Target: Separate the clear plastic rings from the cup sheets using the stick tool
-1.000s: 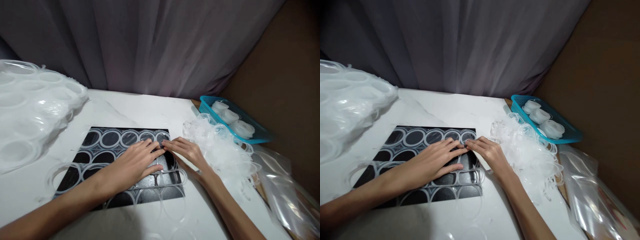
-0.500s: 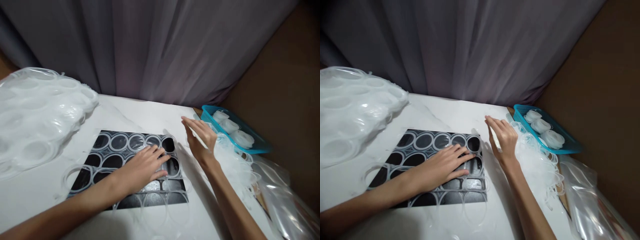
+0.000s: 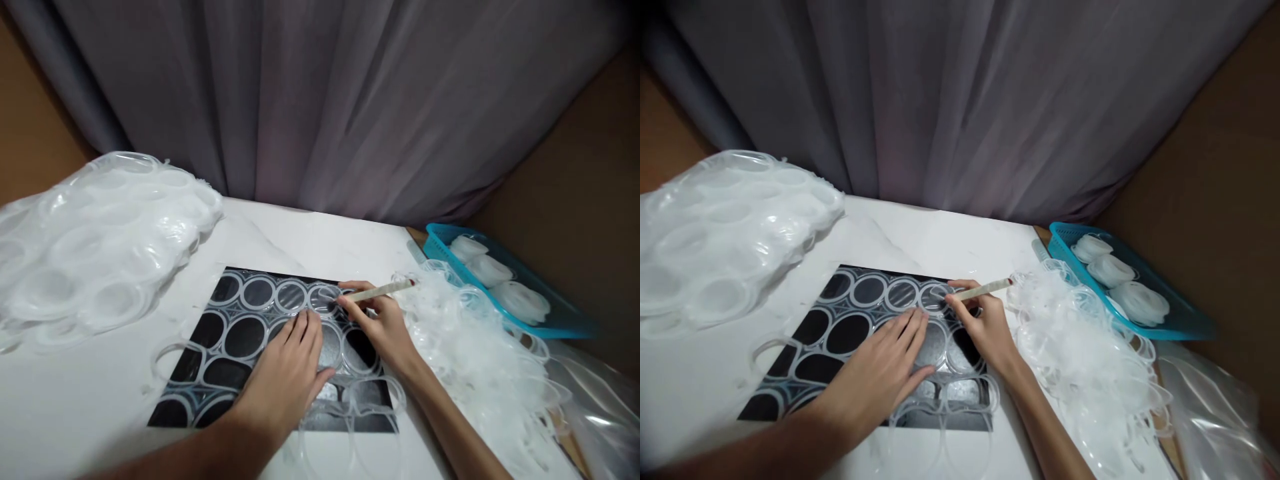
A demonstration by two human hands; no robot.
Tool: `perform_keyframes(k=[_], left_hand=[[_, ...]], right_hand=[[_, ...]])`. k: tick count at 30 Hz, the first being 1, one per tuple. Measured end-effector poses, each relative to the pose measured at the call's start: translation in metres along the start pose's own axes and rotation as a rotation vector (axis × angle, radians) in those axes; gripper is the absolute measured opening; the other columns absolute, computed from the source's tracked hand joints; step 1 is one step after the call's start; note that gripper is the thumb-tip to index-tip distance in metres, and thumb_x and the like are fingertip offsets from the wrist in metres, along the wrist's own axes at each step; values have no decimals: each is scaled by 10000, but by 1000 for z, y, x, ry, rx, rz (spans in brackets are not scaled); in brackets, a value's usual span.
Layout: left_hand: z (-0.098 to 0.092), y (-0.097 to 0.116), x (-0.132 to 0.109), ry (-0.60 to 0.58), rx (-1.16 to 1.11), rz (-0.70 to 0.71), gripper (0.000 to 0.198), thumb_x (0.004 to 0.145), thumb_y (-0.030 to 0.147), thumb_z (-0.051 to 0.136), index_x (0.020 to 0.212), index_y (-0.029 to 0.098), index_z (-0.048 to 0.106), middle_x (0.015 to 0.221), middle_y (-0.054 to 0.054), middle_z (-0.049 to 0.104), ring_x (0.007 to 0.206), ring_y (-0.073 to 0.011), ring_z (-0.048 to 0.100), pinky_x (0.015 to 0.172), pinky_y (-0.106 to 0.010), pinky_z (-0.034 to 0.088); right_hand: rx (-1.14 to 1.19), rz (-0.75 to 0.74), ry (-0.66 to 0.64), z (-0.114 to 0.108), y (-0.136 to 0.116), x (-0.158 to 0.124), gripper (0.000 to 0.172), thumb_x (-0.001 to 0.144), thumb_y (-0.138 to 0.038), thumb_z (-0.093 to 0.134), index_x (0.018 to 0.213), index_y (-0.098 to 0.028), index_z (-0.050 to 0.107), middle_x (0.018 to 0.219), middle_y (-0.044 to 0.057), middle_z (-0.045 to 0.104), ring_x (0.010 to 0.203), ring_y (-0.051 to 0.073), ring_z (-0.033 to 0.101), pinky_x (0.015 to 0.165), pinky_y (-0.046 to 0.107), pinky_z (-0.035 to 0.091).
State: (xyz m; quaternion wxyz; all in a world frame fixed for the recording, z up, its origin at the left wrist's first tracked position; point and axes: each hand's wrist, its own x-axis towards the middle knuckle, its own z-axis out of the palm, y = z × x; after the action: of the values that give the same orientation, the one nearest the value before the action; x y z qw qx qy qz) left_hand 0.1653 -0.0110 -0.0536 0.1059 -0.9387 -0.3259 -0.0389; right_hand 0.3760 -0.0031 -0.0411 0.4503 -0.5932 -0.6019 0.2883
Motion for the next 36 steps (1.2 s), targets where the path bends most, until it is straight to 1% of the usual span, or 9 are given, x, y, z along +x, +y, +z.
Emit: perform_keyframes(k=[5, 10, 15, 18, 22, 25, 28, 33, 36], left_hand=[[-19, -10, 5, -119, -90, 36, 656, 1084, 524, 470, 1490, 13, 537, 1483, -236, 590, 1372, -373, 565, 1079, -445, 527], [-35, -53, 9, -204, -341, 120, 563, 1067, 486, 551, 1514, 143, 529, 1560, -169, 539, 1444, -363, 502, 1099, -464, 508], [-30, -86, 8, -227, -553, 194, 513, 1085, 492, 518, 1567, 329, 454, 1599, -48, 507, 1498, -308, 446, 1169, -468, 449], [-27, -84, 7, -211, -547, 164, 513, 1084, 463, 531, 1571, 321, 453, 1618, -57, 486, 1518, -336, 414, 1179, -505, 435], [-27, -77, 10, -173, -501, 187, 466, 1099, 416, 498, 1547, 285, 491, 1599, -74, 507, 1488, -329, 452, 1156, -497, 457], [-27, -77, 11, -155, -462, 209, 458, 1095, 439, 499, 1518, 265, 527, 1562, -80, 545, 1446, -323, 494, 1116, -477, 482], [-27, -78, 10, -126, -433, 215, 469, 1088, 469, 502, 1505, 258, 543, 1552, -87, 553, 1438, -329, 495, 1084, -469, 489], [-31, -79, 15, -106, -451, 217, 420, 1094, 460, 483, 1432, 259, 629, 1479, -69, 610, 1387, -316, 535, 1016, -430, 505], [-35, -81, 19, -157, -458, 216, 399, 1095, 440, 481, 1422, 279, 644, 1485, -76, 605, 1349, -307, 565, 954, -401, 519]], right_hand=[[79, 32, -37, 1, 2, 2, 294, 933, -463, 754, 1025, -184, 765, 1071, 81, 741, 720, 160, 629, 643, 315, 494], [94, 3, -75, 2, 5, 1, 282, 957, -464, 724, 928, -185, 752, 989, 63, 712, 726, 161, 622, 650, 316, 499], [39, -36, -92, 2, 4, 1, 249, 965, -436, 726, 930, -191, 752, 982, 59, 725, 739, 171, 648, 647, 327, 520], [-20, -94, -101, 2, 0, -1, 237, 990, -423, 696, 931, -202, 758, 974, 63, 747, 778, 192, 682, 676, 345, 555], [-157, -281, -180, -2, -6, -4, 166, 1045, -314, 628, 1064, -244, 777, 1088, 63, 796, 975, 222, 735, 870, 406, 594], [-362, -494, -300, -8, -6, -8, 277, 1068, -207, 565, 1293, -266, 715, 1247, 58, 782, 1081, 222, 728, 948, 434, 570], [-572, -617, -351, -10, -2, -11, 408, 1055, -168, 554, 1445, -267, 624, 1372, 59, 729, 1118, 245, 708, 930, 441, 565], [-716, -619, -256, -5, 5, -2, 442, 1050, -160, 552, 1468, -291, 610, 1398, 36, 717, 1115, 251, 702, 910, 431, 563], [-642, -578, -87, -9, 6, 24, 342, 1060, -182, 540, 1344, -280, 703, 1290, 34, 772, 1069, 239, 724, 947, 442, 555]])
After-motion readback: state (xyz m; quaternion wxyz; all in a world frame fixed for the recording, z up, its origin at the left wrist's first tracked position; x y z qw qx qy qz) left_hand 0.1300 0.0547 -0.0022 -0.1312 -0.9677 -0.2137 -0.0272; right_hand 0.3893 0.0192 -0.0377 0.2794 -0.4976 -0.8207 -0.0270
